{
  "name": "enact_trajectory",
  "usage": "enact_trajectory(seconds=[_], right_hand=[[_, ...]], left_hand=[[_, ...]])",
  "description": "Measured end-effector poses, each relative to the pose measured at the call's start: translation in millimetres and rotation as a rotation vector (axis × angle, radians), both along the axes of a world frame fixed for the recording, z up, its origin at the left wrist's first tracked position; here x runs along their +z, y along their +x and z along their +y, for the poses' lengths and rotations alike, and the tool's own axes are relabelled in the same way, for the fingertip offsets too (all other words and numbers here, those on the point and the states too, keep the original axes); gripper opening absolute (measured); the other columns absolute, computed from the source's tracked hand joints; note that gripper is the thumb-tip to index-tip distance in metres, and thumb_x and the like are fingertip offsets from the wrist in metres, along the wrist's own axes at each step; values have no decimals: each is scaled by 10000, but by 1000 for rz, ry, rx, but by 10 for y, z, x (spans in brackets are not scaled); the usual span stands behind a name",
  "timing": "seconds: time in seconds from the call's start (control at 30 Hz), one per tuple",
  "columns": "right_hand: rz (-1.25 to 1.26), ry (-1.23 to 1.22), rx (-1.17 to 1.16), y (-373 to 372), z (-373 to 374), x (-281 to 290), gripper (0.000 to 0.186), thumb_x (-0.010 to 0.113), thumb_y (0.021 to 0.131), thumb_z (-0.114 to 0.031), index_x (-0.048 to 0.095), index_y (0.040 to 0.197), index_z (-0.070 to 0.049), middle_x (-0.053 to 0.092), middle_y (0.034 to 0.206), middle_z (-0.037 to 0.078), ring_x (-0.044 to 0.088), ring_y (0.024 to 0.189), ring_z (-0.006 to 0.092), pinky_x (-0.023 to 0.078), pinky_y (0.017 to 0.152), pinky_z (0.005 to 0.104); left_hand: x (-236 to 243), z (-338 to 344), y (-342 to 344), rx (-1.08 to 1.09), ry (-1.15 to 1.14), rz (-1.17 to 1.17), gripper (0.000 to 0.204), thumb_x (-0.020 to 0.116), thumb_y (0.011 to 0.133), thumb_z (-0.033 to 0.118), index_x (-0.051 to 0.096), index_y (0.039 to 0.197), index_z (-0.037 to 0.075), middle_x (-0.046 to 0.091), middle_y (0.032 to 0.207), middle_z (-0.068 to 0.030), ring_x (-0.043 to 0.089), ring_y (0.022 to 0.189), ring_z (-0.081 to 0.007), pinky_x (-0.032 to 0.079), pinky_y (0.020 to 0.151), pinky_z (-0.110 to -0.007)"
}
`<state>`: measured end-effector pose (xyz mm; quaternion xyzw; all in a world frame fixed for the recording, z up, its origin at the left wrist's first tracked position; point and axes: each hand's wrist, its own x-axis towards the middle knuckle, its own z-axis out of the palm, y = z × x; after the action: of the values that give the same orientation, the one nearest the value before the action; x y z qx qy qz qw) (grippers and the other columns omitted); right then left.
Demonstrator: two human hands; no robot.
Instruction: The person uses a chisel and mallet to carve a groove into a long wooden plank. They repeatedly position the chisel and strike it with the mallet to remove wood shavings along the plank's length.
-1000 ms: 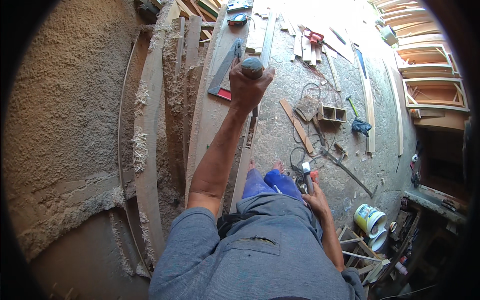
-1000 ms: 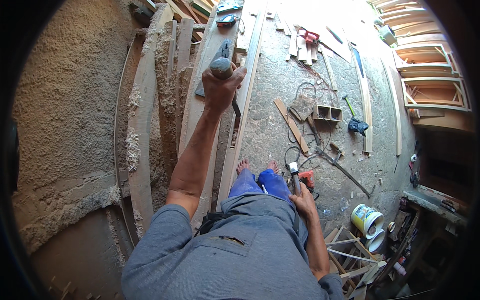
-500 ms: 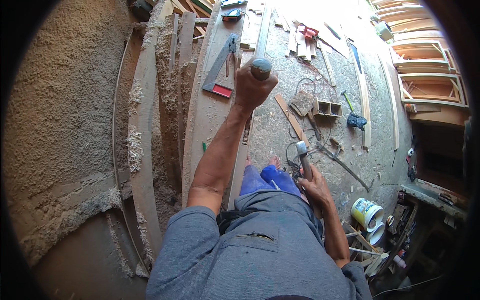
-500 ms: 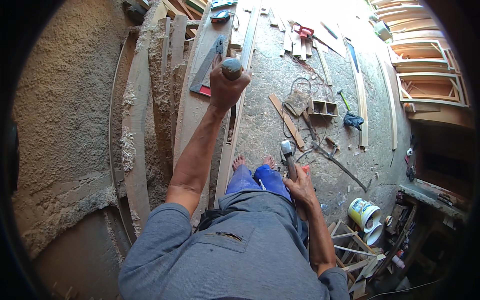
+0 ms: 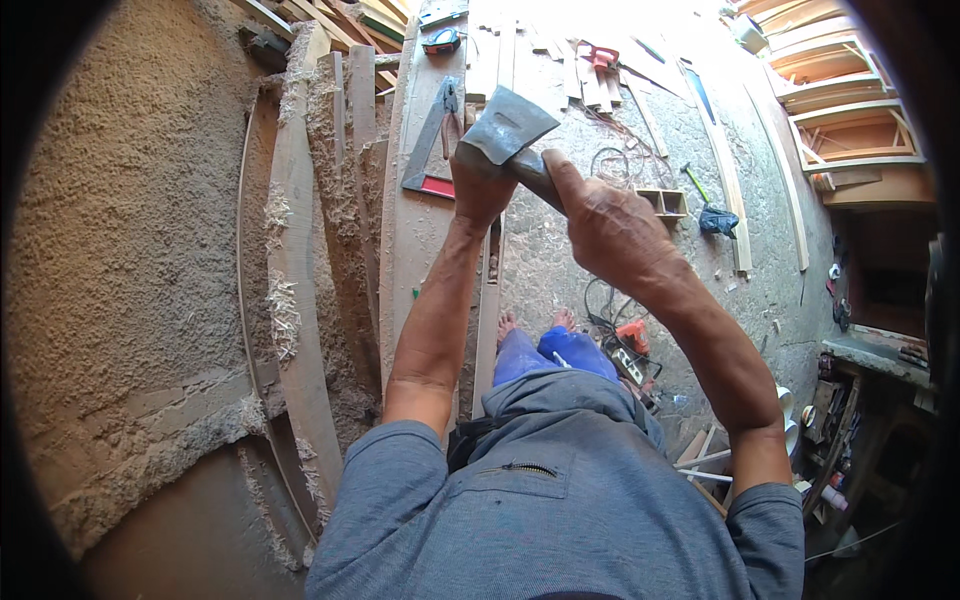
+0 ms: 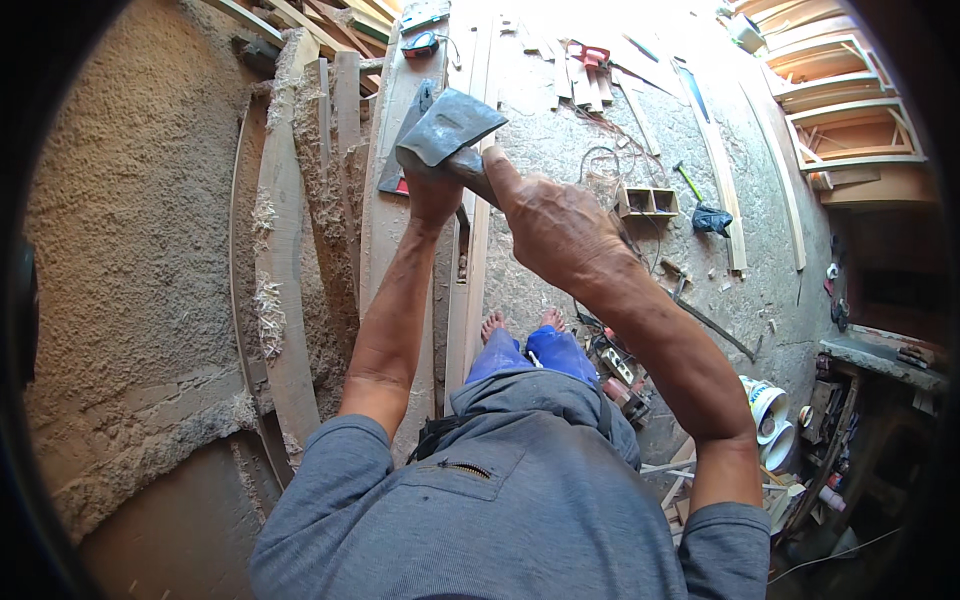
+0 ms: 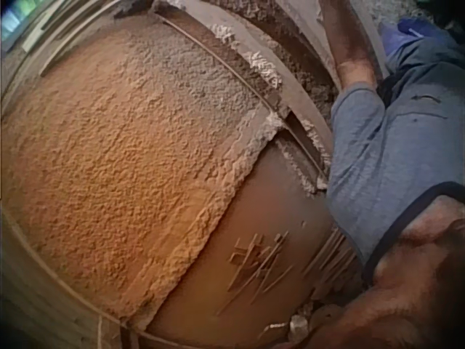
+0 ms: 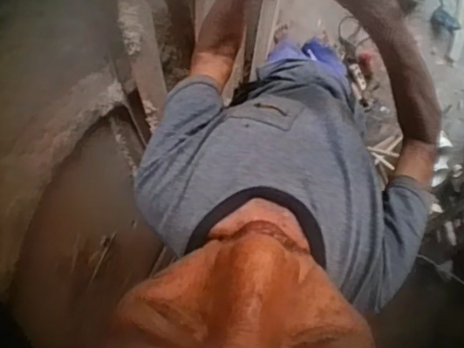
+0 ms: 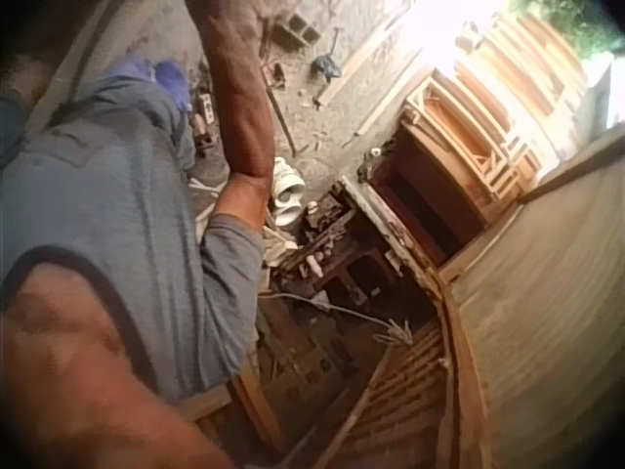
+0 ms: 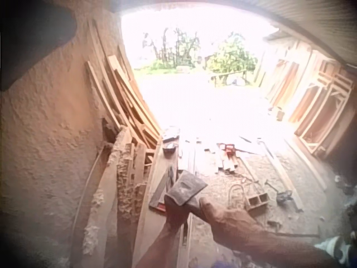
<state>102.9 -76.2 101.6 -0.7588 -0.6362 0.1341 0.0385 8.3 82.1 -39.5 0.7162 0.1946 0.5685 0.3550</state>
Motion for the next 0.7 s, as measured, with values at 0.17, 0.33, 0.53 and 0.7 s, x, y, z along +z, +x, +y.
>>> enact_trajectory(seconds=[0.17, 0.33, 0.53, 0.7], right_hand=[[427, 234, -32, 70, -157, 274, 663, 704, 904, -93, 431, 1508, -62, 723, 1030, 268, 738, 911, 414, 571, 828, 512], [390, 801, -41, 186, 111, 1310, 492, 750, 930, -150, 566, 1377, -58, 736, 903, 94, 676, 693, 164, 525, 608, 294], [-101, 1312, -137, 406, 452, 1174, 404, 724, 966, -170, 574, 1320, -46, 739, 849, 83, 698, 615, 207, 551, 554, 326], [183, -4, -153, 281, 17, -120, 562, 614, 881, -34, 439, 1415, -44, 695, 902, 348, 729, 850, 480, 558, 779, 563]], left_hand=[[-99, 31, 88, -44, -285, 45, 226, 822, 756, 97, 696, 930, 28, 724, 815, -64, 695, 755, -141, 562, 695, -320], [-266, 208, 52, 15, -388, 40, 149, 759, 742, 74, 627, 789, 23, 656, 688, -58, 623, 627, -138, 523, 599, -340], [-201, 161, 222, -5, -354, 72, 199, 803, 743, 110, 643, 814, 16, 671, 705, -69, 647, 654, -144, 534, 616, -348], [-115, 127, 184, 168, -48, 89, 365, 849, 821, 269, 702, 1002, -12, 688, 714, -68, 715, 687, -228, 584, 750, -364]])
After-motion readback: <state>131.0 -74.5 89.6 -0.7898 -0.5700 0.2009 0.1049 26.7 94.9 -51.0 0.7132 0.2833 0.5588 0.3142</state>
